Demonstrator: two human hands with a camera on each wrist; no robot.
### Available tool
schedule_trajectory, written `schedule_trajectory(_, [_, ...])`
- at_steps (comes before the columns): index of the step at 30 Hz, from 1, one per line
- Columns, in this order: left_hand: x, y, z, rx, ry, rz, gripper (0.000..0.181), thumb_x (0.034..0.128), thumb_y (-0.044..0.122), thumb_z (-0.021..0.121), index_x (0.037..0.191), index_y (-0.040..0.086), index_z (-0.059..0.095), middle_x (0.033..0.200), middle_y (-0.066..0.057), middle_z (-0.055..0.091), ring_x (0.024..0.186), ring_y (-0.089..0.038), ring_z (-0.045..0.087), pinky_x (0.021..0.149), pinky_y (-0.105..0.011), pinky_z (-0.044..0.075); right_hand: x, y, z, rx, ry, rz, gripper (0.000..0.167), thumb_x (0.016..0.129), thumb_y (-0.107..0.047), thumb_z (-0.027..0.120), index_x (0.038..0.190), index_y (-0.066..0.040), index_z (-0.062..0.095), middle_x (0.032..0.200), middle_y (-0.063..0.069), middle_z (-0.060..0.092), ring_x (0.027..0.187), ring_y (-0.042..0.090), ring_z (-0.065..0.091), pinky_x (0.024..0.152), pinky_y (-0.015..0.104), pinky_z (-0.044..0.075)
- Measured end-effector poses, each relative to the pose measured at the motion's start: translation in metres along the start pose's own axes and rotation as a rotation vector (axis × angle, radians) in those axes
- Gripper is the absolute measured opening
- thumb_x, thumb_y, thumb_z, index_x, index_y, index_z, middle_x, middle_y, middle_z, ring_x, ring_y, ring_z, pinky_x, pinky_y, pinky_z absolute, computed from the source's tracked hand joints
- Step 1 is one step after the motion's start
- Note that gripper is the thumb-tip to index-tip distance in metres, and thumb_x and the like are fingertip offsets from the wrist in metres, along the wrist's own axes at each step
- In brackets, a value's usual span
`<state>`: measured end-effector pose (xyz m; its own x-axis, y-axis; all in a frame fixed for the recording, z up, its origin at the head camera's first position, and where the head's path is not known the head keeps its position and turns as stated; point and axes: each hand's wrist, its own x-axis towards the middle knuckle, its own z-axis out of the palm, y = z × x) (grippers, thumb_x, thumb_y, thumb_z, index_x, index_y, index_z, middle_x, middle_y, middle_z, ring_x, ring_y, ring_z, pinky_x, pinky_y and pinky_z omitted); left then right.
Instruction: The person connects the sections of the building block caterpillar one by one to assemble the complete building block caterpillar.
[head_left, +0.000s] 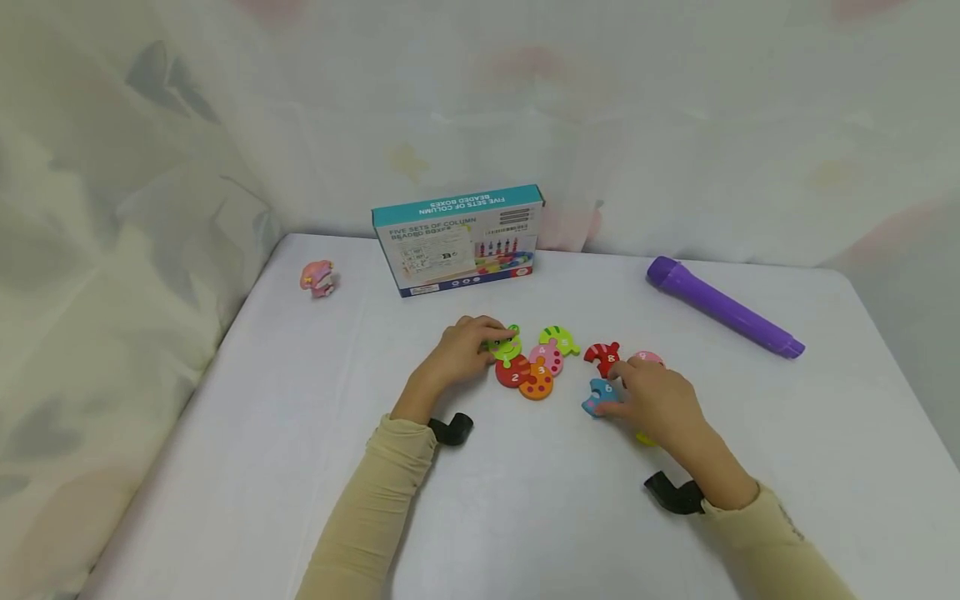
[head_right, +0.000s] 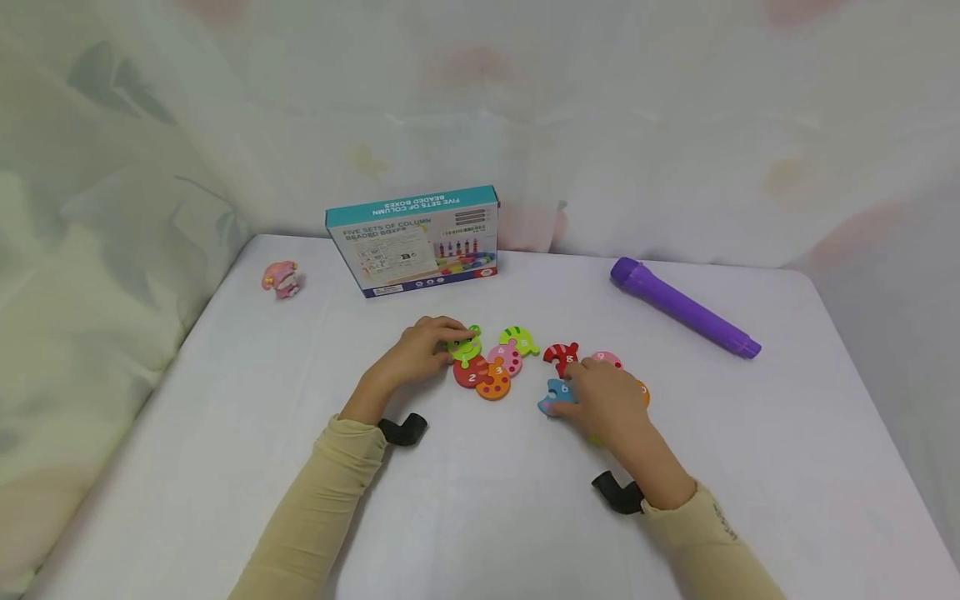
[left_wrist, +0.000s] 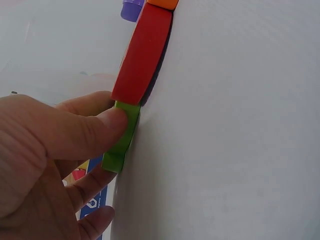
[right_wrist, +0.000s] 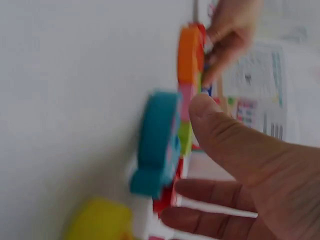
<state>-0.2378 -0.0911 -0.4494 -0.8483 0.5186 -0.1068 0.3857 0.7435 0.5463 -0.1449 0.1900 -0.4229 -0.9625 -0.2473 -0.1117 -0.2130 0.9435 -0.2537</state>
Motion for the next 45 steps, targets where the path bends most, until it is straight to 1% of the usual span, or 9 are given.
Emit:
schedule_trajectory(2, [0.000, 0.000, 0.000, 0.002, -0.002, -0.003, 0.044, 0.0864, 0.013, 0.063, 0.128, 0.027, 0.057, 0.126, 0.003, 0.053, 0.113, -0.018, 0.043, 0.096, -0.044, 0.033, -0.001, -0.004, 0.004, -0.027, -0.015, 0.011, 0.063, 0.066, -0.052, 0.076, 0.108, -0.007, 0.062, 0.088, 0.004, 0.060, 0.072, 0.019, 0.054, 0.053, 0.032, 0.045])
schedule_trajectory(4, [0.000, 0.000, 0.000, 0.001, -0.003, -0.002, 0.044, 0.0863, 0.013, 0.064, 0.128, 0.027, 0.057, 0.126, 0.003, 0.053, 0.113, -0.018, 0.043, 0.096, -0.044, 0.033, -0.002, -0.008, 0.008, -0.043, -0.010, 0.011, 0.067, 0.066, -0.052, 0.076, 0.112, -0.005, 0.061, 0.093, 0.007, 0.062, 0.077, 0.021, 0.055, 0.057, 0.034, 0.047])
schedule_trajectory(9, [0.000, -0.001, 0.000, 0.004, 0.003, 0.015, 0.044, 0.0863, 0.013, 0.063, 0.128, 0.026, 0.057, 0.126, 0.002, 0.053, 0.113, -0.019, 0.044, 0.095, -0.044, 0.033, -0.002, -0.016, 0.013, -0.036, 0.018, -0.021, 0.065, 0.068, -0.044, 0.077, 0.116, -0.003, 0.059, 0.106, 0.012, 0.061, 0.084, 0.026, 0.058, 0.064, 0.038, 0.050])
schedule_trajectory(14, [0.000, -0.001, 0.000, 0.002, 0.013, 0.030, 0.044, 0.0857, 0.011, 0.063, 0.127, 0.025, 0.058, 0.126, 0.001, 0.054, 0.113, -0.021, 0.044, 0.093, -0.045, 0.034, 0.003, -0.023, 0.013, 0.028, 0.020, -0.038, 0.061, 0.071, -0.044, 0.076, 0.116, -0.007, 0.059, 0.111, 0.011, 0.061, 0.091, 0.025, 0.057, 0.070, 0.041, 0.050])
schedule_trajectory(19, [0.000, -0.002, 0.000, -0.006, 0.000, 0.015, 0.044, 0.0868, 0.011, 0.062, 0.128, 0.026, 0.057, 0.127, 0.002, 0.053, 0.114, -0.020, 0.043, 0.094, -0.044, 0.033, 0.013, -0.025, 0.012, 0.091, 0.000, -0.040, 0.061, 0.073, -0.042, 0.075, 0.119, -0.006, 0.057, 0.112, 0.010, 0.061, 0.093, 0.025, 0.056, 0.077, 0.043, 0.049])
schedule_trajectory(31, [0.000, -0.003, -0.001, -0.004, -0.004, 0.012, 0.044, 0.0870, 0.013, 0.062, 0.128, 0.027, 0.057, 0.126, 0.003, 0.053, 0.115, -0.019, 0.043, 0.095, -0.044, 0.033, 0.042, -0.016, 0.006, 0.126, 0.005, 0.078, 0.057, 0.078, -0.037, 0.071, 0.121, -0.004, 0.052, 0.105, 0.013, 0.061, 0.085, 0.027, 0.056, 0.071, 0.042, 0.047])
schedule_trajectory(35, [-0.001, -0.003, -0.003, -0.009, -0.004, -0.001, 0.044, 0.0865, 0.012, 0.063, 0.128, 0.026, 0.057, 0.126, 0.002, 0.053, 0.114, -0.020, 0.043, 0.094, -0.044, 0.033, 0.050, -0.017, 0.004, 0.141, -0.010, 0.115, 0.059, 0.081, -0.038, 0.068, 0.126, -0.004, 0.049, 0.110, 0.015, 0.060, 0.087, 0.030, 0.055, 0.072, 0.045, 0.046])
schedule_trajectory(39, [-0.001, -0.003, -0.003, -0.010, -0.007, 0.005, 0.044, 0.0867, 0.013, 0.063, 0.128, 0.026, 0.056, 0.127, 0.002, 0.053, 0.114, -0.020, 0.043, 0.094, -0.044, 0.033, 0.055, -0.016, 0.002, 0.144, 0.001, 0.101, 0.059, 0.081, -0.035, 0.068, 0.128, -0.006, 0.048, 0.118, 0.015, 0.058, 0.094, 0.031, 0.054, 0.078, 0.050, 0.045])
schedule_trajectory(45, [0.000, -0.001, -0.001, -0.022, -0.013, 0.004, 0.044, 0.0866, 0.011, 0.062, 0.128, 0.026, 0.057, 0.127, 0.002, 0.053, 0.114, -0.020, 0.043, 0.094, -0.043, 0.033, 0.059, -0.018, -0.001, 0.105, 0.010, 0.056, 0.058, 0.082, -0.032, 0.069, 0.132, -0.011, 0.047, 0.123, 0.015, 0.056, 0.097, 0.030, 0.055, 0.076, 0.052, 0.047])
